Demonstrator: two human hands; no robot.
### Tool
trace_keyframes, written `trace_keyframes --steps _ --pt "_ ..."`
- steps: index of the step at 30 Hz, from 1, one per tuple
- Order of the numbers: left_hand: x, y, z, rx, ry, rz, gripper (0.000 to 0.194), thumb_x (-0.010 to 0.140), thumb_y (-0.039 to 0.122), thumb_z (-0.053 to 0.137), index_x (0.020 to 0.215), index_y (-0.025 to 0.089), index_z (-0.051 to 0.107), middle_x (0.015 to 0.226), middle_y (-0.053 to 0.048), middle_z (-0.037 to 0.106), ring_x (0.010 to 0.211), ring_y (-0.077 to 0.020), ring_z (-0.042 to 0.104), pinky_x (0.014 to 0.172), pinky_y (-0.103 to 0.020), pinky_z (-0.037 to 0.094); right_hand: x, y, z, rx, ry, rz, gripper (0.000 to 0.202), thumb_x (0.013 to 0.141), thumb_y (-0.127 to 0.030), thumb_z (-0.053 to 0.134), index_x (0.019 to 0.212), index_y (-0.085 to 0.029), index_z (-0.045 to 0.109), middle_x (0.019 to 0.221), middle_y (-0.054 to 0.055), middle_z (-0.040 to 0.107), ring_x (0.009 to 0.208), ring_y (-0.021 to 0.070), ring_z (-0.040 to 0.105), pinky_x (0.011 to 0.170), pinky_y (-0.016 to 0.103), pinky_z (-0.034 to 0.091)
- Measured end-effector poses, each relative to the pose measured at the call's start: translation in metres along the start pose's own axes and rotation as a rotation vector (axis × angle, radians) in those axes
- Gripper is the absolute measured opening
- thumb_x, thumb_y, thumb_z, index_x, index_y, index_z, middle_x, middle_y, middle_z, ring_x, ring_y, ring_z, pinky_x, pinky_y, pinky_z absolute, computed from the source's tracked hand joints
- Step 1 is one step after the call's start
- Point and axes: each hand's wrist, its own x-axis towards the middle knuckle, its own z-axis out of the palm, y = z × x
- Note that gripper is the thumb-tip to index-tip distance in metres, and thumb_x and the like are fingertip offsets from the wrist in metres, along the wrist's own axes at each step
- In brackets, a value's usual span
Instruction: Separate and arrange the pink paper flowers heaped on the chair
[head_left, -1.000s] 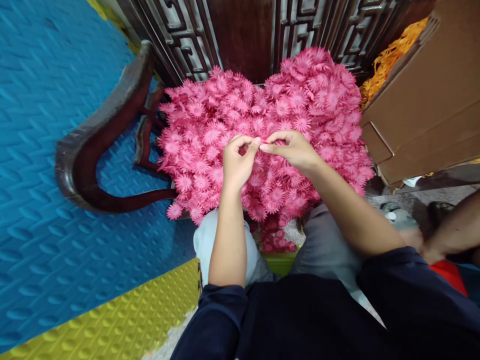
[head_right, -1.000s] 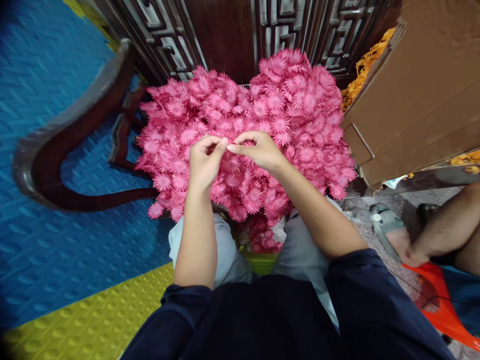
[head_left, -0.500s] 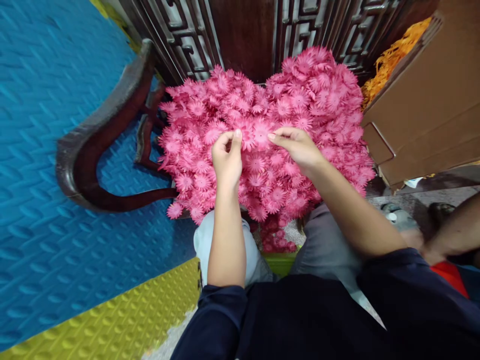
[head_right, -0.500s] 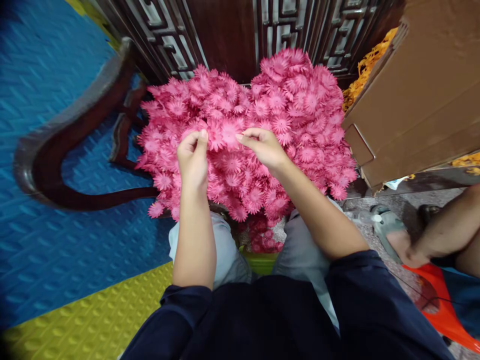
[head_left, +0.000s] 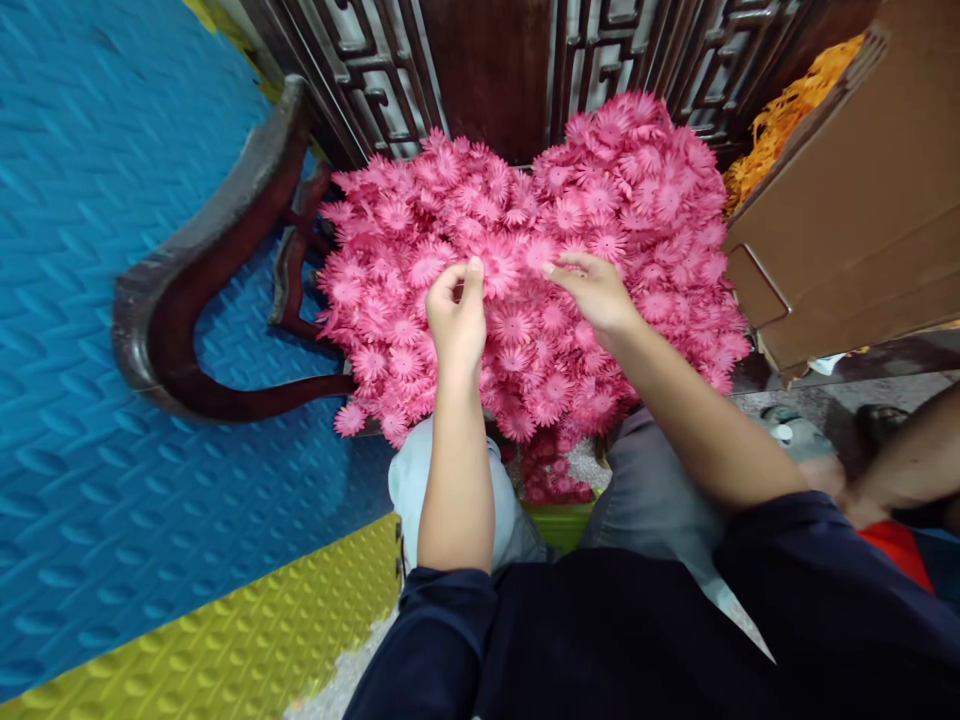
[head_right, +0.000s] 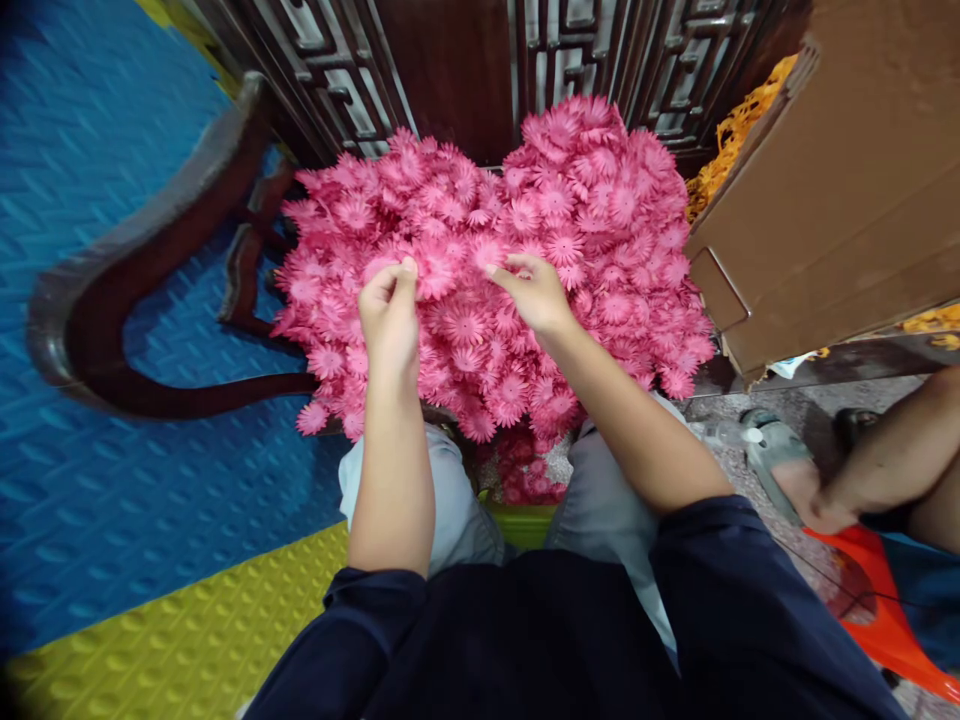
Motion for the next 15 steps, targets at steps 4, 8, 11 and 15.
trace_keyframes --steps 4,8,11,15 --pt "-0.004 0.003 0.006 0.028 -0.008 -0.032 0.039 0.081 0.048 0.062 0.059 0.018 0.051 0.058 0.003 0.045 0.059 -0.0093 0.043 0.062 -0.022 0.037 0.004 0.005 -0.003 -0.082 0.0 -0.005 0.032 0.065 -0.032 0.076 0.09 -0.015 0.065 0.095 0.006 0.066 0.088 0.0164 0.059 0.093 0.038 0.044" --pt "-0.005 0.005 0.007 0.025 -0.019 -0.03 0.032 0.084 0.036 0.062 0.06 0.017 0.053 0.059 0.003 0.049 0.059 -0.0093 0.045 0.062 -0.023 0.037 -0.003 0.004 0.0 -0.174 0.024 -0.19 0.038 0.068 -0.036 0.075 0.099 -0.018 0.063 0.106 0.006 0.065 0.093 0.0168 0.058 0.095 0.038 0.044" --pt "-0.005 0.005 0.007 0.04 -0.056 -0.014 0.031 0.084 0.035 0.062 0.059 0.017 0.053 0.059 0.003 0.05 0.059 -0.0098 0.046 0.062 -0.023 0.037 -0.013 -0.001 0.007 -0.17 -0.027 -0.323 0.033 0.072 -0.042 0.071 0.096 -0.019 0.065 0.103 0.005 0.067 0.089 0.0155 0.058 0.092 0.036 0.045" --pt "-0.006 0.002 0.009 0.093 -0.118 0.03 0.027 0.082 0.036 0.064 0.063 0.018 0.06 0.065 0.001 0.055 0.064 -0.0114 0.049 0.065 -0.025 0.038 -0.021 -0.008 0.013 -0.135 -0.141 -0.402 0.029 0.074 -0.046 0.069 0.086 -0.019 0.069 0.091 0.003 0.07 0.084 0.0148 0.06 0.087 0.034 0.048"
